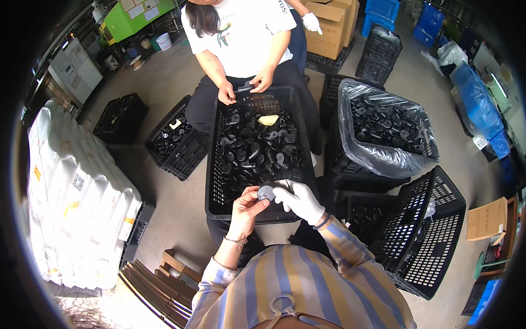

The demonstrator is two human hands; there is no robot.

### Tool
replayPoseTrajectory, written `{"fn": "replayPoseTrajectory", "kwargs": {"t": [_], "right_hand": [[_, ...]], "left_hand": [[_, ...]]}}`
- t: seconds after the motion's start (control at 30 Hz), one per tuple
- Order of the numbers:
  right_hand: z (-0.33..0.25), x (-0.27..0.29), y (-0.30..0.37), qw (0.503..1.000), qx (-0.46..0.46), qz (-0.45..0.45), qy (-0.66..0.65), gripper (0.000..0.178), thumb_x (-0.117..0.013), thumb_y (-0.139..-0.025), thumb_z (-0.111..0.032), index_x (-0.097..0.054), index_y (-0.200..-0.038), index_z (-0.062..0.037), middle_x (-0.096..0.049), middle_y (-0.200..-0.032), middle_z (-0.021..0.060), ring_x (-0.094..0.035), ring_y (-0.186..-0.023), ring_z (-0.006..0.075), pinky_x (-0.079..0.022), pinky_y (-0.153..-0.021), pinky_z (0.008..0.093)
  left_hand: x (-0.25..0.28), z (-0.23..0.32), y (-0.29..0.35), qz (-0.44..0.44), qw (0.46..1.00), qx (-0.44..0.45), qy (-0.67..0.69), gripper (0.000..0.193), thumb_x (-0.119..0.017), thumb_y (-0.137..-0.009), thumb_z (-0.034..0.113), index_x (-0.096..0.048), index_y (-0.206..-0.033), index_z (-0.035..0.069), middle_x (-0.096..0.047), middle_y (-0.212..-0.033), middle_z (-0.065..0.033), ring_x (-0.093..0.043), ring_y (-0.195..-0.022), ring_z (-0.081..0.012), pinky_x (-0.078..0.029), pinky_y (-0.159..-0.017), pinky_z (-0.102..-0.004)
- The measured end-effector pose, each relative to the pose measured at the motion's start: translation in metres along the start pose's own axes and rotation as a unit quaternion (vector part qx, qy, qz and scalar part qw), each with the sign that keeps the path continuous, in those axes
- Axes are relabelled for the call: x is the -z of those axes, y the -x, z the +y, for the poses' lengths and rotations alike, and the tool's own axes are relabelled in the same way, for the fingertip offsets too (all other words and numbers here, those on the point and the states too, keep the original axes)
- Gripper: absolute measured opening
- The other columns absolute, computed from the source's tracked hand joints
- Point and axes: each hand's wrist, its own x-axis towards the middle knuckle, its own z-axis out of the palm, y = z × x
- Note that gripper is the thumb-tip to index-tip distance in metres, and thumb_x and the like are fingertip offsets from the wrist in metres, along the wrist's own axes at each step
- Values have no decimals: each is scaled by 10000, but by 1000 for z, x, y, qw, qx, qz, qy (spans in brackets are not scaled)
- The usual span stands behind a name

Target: The person takes plastic components from a crate, trims excess material from them with a blade, and places the trimmed components into another crate.

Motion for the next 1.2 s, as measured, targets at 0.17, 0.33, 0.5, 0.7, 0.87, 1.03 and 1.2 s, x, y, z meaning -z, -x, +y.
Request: {"fn": "replayPoseTrajectory", "kwargs": {"t": [0.17,0.33,0.5,0.7,0.87,1.03,1.2], "right_hand": [[7,-4,-7,956,151,134,214,271,-598,-784,-248,-570,-971,-54,-591,-717,41,-550,-520,142,-429,-465,246],[-6,-12,-8,884,199,156,394,185,-583,-776,-238,-575,-826,-61,-575,-657,111,-585,-579,290,-450,-491,332],[8,-5,-19,974,-119,52,-184,347,-481,-852,-418,-548,-785,-84,-495,-547,-28,-414,-390,33,-251,-324,152],[6,6,-4,985,29,99,-137,133,-522,-853,-207,-541,-848,-76,-469,-586,-50,-400,-471,3,-303,-404,150],[-11,17,3,976,165,66,123,114,-488,-845,-122,-581,-872,-62,-484,-632,-55,-409,-543,5,-338,-483,167],[-3,11,1,986,108,122,47,175,-548,-809,-134,-555,-964,-54,-558,-732,34,-492,-566,87,-420,-538,209],[-6,-7,5,904,221,233,280,185,-620,-764,-206,-563,-854,-55,-592,-689,90,-597,-596,241,-454,-524,299]], "left_hand": [[-9,-3,1,43,999,-12,-3,167,-650,-684,-64,-634,-823,27,-486,-945,9,-495,-788,-68,-418,-704,-189],[-24,-6,8,59,979,-128,-149,165,-647,-679,-87,-591,-820,-24,-432,-908,-22,-495,-693,-63,-428,-607,-175],[-22,2,10,80,901,-266,-333,155,-647,-647,-60,-605,-780,7,-511,-917,-79,-507,-783,-171,-418,-695,-256],[-9,-24,3,14,997,-23,-72,203,-557,-746,-68,-556,-939,-5,-513,-1003,-105,-571,-809,-203,-461,-766,-300],[-15,-7,0,-71,960,111,248,148,-502,-837,38,-563,-968,5,-614,-876,-120,-606,-824,-222,-498,-773,-331],[-24,-16,5,-23,996,-12,90,174,-546,-786,-52,-577,-948,2,-518,-942,-49,-551,-834,-136,-475,-795,-264],[-26,-19,13,-3,997,-76,-1,169,-571,-761,-74,-577,-917,-10,-462,-961,-26,-524,-850,-114,-444,-804,-244]]}}
